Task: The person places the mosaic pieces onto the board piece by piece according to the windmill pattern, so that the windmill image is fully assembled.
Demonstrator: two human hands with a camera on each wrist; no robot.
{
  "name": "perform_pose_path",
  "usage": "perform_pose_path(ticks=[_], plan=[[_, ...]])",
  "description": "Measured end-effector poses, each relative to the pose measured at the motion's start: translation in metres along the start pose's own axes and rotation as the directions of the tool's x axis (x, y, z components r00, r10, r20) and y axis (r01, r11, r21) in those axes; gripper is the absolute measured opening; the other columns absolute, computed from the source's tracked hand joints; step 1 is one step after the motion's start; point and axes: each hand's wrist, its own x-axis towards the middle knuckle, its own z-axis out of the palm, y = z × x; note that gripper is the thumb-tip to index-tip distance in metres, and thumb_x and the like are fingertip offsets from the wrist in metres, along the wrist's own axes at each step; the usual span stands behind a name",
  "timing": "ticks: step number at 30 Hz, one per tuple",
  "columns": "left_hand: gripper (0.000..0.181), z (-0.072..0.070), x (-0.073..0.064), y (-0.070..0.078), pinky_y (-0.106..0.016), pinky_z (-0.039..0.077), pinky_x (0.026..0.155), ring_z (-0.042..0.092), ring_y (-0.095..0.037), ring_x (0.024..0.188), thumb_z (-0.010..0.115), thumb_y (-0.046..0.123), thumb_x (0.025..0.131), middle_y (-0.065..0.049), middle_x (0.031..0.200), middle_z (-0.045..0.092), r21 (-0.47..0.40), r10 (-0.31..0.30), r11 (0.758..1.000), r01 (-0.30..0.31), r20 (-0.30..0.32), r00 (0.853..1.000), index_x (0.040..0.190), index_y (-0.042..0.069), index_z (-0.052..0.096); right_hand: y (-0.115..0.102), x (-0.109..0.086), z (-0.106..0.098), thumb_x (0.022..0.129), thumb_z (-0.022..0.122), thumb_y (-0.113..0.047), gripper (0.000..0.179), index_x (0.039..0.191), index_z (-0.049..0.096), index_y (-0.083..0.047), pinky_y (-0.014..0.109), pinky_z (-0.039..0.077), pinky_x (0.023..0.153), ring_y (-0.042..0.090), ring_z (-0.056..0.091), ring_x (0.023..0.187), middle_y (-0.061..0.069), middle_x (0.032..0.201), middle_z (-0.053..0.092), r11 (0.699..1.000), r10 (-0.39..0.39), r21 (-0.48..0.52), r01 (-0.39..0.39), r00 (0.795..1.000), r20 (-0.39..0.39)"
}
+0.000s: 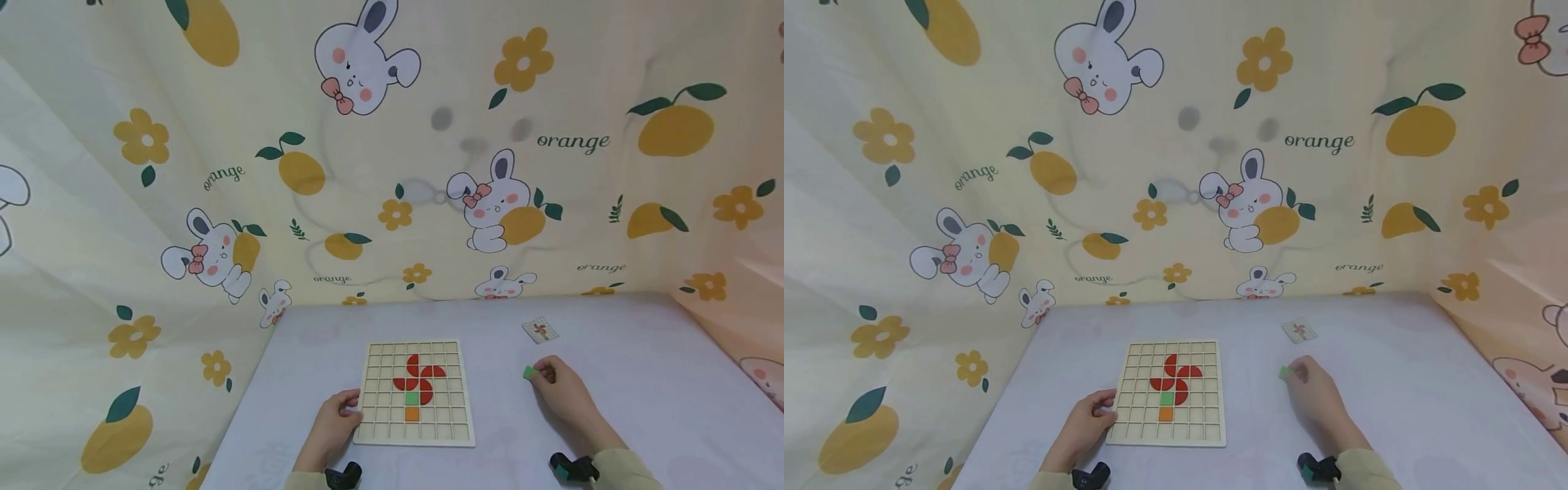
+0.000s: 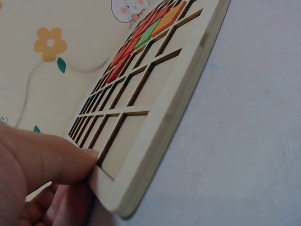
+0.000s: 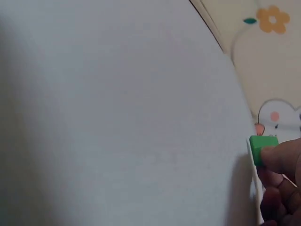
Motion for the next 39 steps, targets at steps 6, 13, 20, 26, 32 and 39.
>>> perform_pose_path(ticks=[6,13,20,26,32,39], plan=[[0.050,0.000,-0.001,0.001,-0.029,0.050,0.063,0.053,-0.019,0.082,0.068,-0.003,0.076,-0.008,0.104,0.056,0.010,0.002,1.000,-0.002,-0.010,1.000,0.126,0.002,0.061,-0.026,-0.010,0.006,0.094,0.057,-0.018,0.021,0.111,0.054,-0.006,0.033,0.046,0.068,0.022,0.052,0.086,0.007,0.098,0.057,0.999,0.001,0.035,-0.003,0.998,0.066],[0.050,0.000,-0.001,0.001,-0.031,0.050,0.066,0.054,-0.019,0.082,0.069,-0.002,0.078,-0.008,0.104,0.056,0.009,0.001,1.000,-0.001,-0.003,1.000,0.127,0.002,0.060,-0.061,-0.025,0.027,0.092,0.061,-0.014,0.017,0.108,0.056,-0.008,0.027,0.046,0.057,0.018,0.051,0.078,0.004,0.091,0.057,0.994,-0.047,0.099,0.038,0.995,0.083],[0.050,0.000,-0.002,0.001,-0.031,0.051,0.065,0.054,-0.018,0.081,0.069,-0.002,0.078,-0.008,0.103,0.056,0.001,0.014,1.000,-0.014,0.000,1.000,0.127,0.001,0.060,-0.084,-0.034,0.055,0.091,0.064,-0.015,0.013,0.102,0.058,-0.016,0.026,0.043,0.055,0.015,0.049,0.074,-0.002,0.086,0.055,0.992,-0.067,0.117,0.054,0.992,0.110],[0.051,0.000,-0.002,0.000,-0.031,0.051,0.065,0.055,-0.019,0.081,0.069,-0.002,0.077,-0.008,0.104,0.057,-0.004,0.011,1.000,-0.011,0.003,1.000,0.127,0.002,0.060,-0.102,-0.044,0.072,0.090,0.066,-0.015,0.011,0.097,0.058,-0.018,0.026,0.044,0.057,0.015,0.050,0.074,-0.003,0.084,0.056,0.980,-0.112,0.183,0.080,0.978,0.174],[0.051,-0.001,-0.001,0.000,-0.031,0.051,0.065,0.055,-0.019,0.081,0.069,-0.002,0.077,-0.008,0.104,0.057,-0.010,0.005,1.000,-0.005,0.007,1.000,0.127,0.002,0.060,-0.115,-0.055,0.087,0.090,0.067,-0.016,0.011,0.097,0.058,-0.017,0.024,0.044,0.058,0.013,0.050,0.073,-0.005,0.083,0.055,0.958,-0.236,0.218,0.186,0.943,0.234],[0.050,-0.001,0.001,-0.001,-0.029,0.051,0.063,0.054,-0.019,0.081,0.069,-0.003,0.077,-0.009,0.103,0.056,-0.019,0.012,1.000,-0.012,0.002,1.000,0.126,0.002,0.060,-0.126,-0.065,0.106,0.091,0.065,-0.015,0.007,0.096,0.060,-0.016,0.024,0.044,0.060,0.010,0.050,0.073,-0.007,0.081,0.055,0.933,-0.328,0.254,0.257,0.897,0.296]])
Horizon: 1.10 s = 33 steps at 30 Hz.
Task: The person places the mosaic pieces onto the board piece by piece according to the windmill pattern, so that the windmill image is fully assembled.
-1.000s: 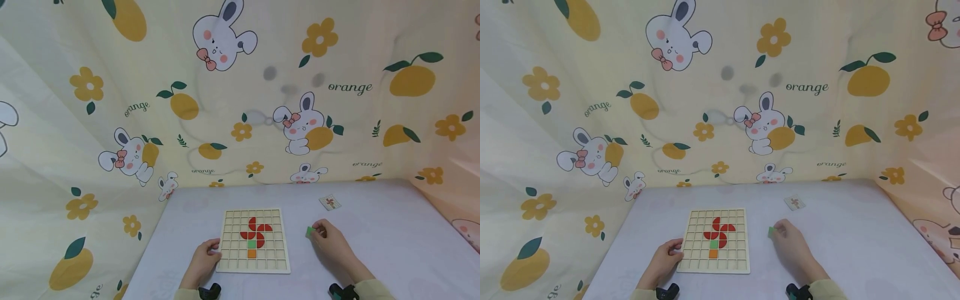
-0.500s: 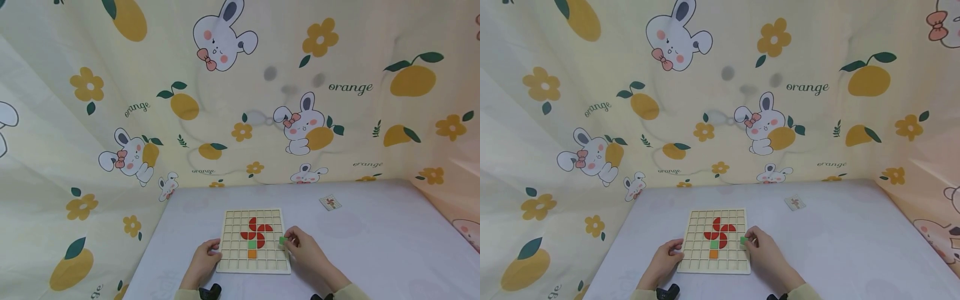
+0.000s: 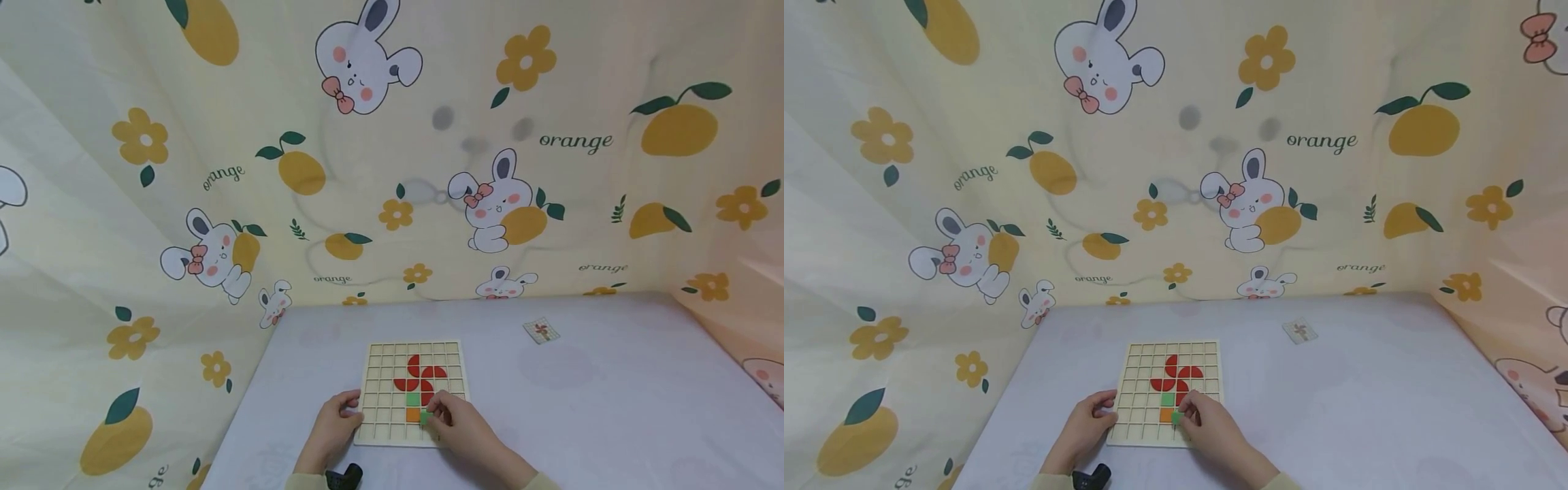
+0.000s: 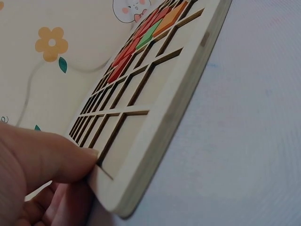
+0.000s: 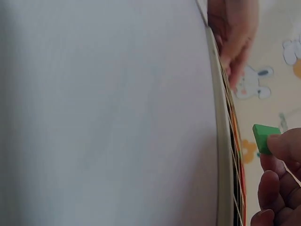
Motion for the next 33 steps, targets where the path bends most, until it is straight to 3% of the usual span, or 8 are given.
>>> perform_pose_path(ticks=[14,33], plan=[[0.050,0.000,-0.002,0.001,-0.029,0.050,0.062,0.053,-0.019,0.080,0.069,-0.002,0.077,-0.008,0.103,0.057,0.009,-0.004,1.000,0.004,-0.003,1.000,0.126,0.002,0.060,-0.007,0.001,0.024,0.087,0.067,-0.016,0.008,0.092,0.061,-0.019,0.024,0.045,0.060,0.010,0.051,0.072,-0.008,0.079,0.056,0.998,0.043,-0.040,-0.041,0.998,0.038],[0.048,0.000,-0.002,0.000,-0.029,0.052,0.063,0.057,-0.017,0.081,0.070,-0.002,0.077,-0.009,0.103,0.057,0.003,0.018,1.000,-0.018,0.000,1.000,0.124,0.001,0.062,-0.015,-0.001,0.024,0.081,0.072,-0.015,0.013,0.090,0.063,-0.017,0.024,0.040,0.058,0.007,0.046,0.068,-0.010,0.072,0.050,0.985,-0.031,-0.168,0.038,0.998,0.046]])
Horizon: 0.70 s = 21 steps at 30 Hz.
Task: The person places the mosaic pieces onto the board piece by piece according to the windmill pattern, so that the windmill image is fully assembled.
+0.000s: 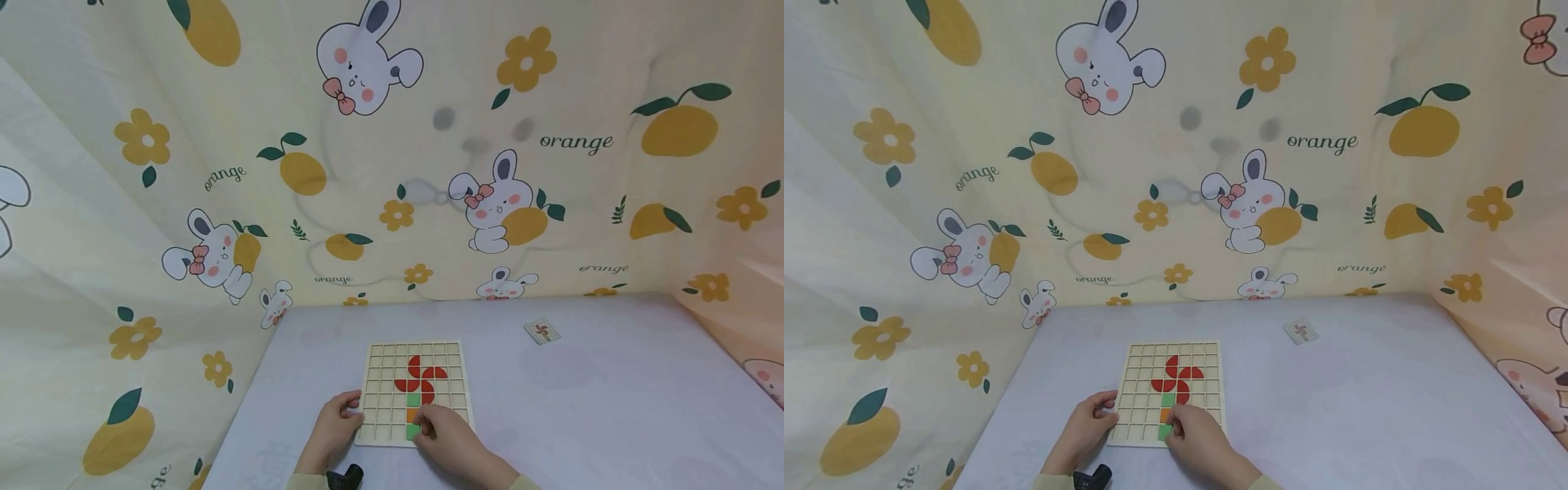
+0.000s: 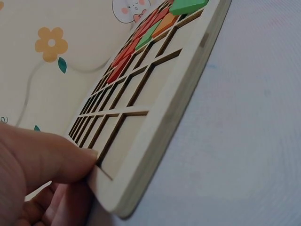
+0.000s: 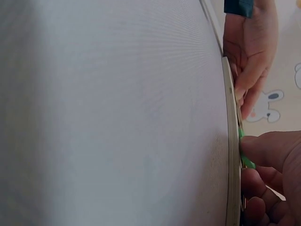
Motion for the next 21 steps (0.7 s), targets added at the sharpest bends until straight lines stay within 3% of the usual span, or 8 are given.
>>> perform_pose_path(ticks=[11,21], plan=[[0.050,-0.0009,0.0038,0.0043,-0.028,0.051,0.063,0.056,-0.017,0.081,0.069,-0.001,0.077,-0.008,0.104,0.058,0.012,-0.005,1.000,0.005,0.005,1.000,0.126,0.002,0.061,0.0048,0.0045,-0.0023,0.083,0.072,-0.015,0.012,0.093,0.065,-0.016,0.024,0.042,0.061,0.008,0.047,0.070,-0.011,0.073,0.050,0.999,-0.028,-0.045,0.027,1.000,-0.010],[0.050,-0.0024,0.0032,0.0009,-0.029,0.050,0.063,0.056,-0.017,0.080,0.069,-0.001,0.076,-0.008,0.104,0.058,0.025,-0.008,1.000,0.008,-0.005,1.000,0.125,0.002,0.061,0.0071,0.0025,-0.0033,0.086,0.070,-0.019,0.012,0.097,0.064,-0.019,0.025,0.044,0.062,0.008,0.050,0.073,-0.011,0.078,0.054,0.999,0.026,0.039,-0.028,0.999,0.037]])
